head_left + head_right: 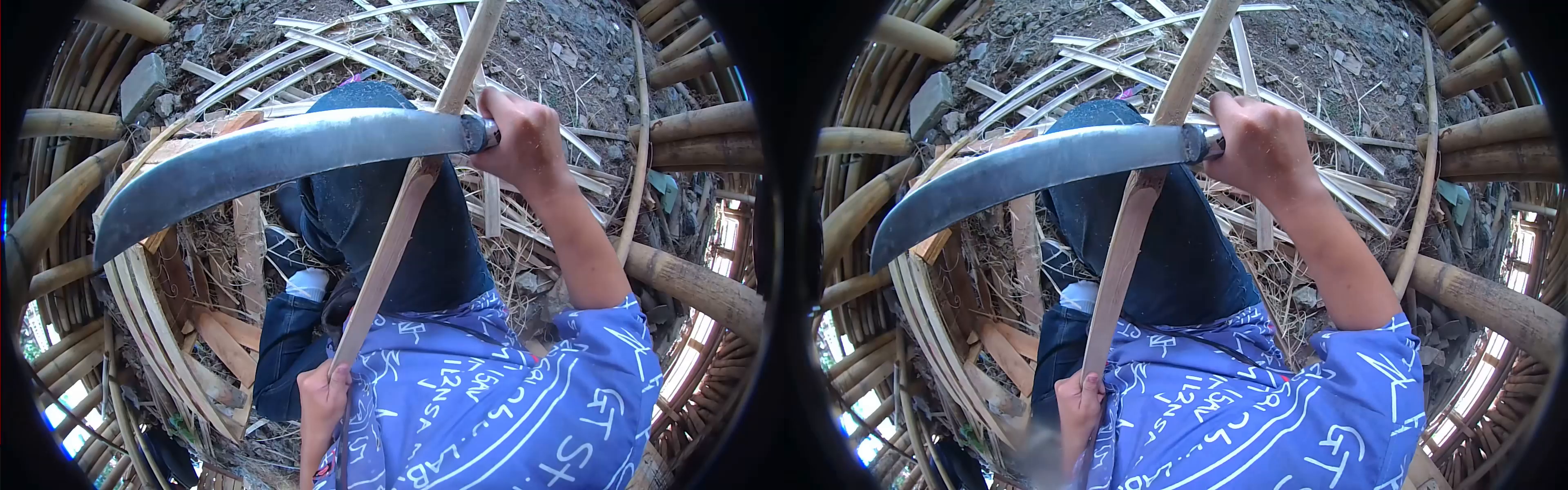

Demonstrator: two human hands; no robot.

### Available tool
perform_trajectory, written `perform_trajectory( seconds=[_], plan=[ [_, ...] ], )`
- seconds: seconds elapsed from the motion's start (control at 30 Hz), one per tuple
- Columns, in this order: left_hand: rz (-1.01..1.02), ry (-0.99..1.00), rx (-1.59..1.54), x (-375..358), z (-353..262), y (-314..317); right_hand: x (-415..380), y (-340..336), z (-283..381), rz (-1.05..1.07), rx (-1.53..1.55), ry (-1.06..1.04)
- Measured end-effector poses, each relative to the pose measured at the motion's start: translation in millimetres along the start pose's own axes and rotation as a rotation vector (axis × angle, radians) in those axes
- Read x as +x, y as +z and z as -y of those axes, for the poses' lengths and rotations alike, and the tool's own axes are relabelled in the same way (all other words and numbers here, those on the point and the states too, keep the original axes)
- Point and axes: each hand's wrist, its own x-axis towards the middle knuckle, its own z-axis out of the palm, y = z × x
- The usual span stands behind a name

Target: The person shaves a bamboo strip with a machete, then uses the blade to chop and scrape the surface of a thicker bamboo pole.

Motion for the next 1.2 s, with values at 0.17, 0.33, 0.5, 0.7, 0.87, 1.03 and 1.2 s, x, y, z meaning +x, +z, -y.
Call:
perform_trajectory(
  seconds=[0.17, 0.33, 0.5, 0.7, 0.87, 1.03, 1.2],
  plan=[
    [0.026, -0.043, -0.05, -10, 4, -2, 28, -3, -59, -0.014, -0.012, 0.344],
    [0.015, -0.02, -0.046, -7, 9, -9, 33, -21, -88, -0.116, -0.043, 0.393],
    [0.067, -0.097, -0.145, 0, 13, -12, 0, -21, -31, -0.111, 0.555, 0.49],
    [0.069, -0.193, -0.287, 13, 14, -15, -12, -4, 18, -0.167, 0.72, 0.346],
    [0.007, 0.021, -0.233, 22, 12, -10, -4, 11, 24, -0.247, 0.618, 0.118],
    [-0.227, 0.127, 0.185, 31, 0, 4, 1, 9, 29, -0.267, 0.432, 0.057],
    [-0.362, 0.245, 0.283, 37, 7, 14, 2, 0, 26, -0.202, 0.258, 0.11]
  ],
)
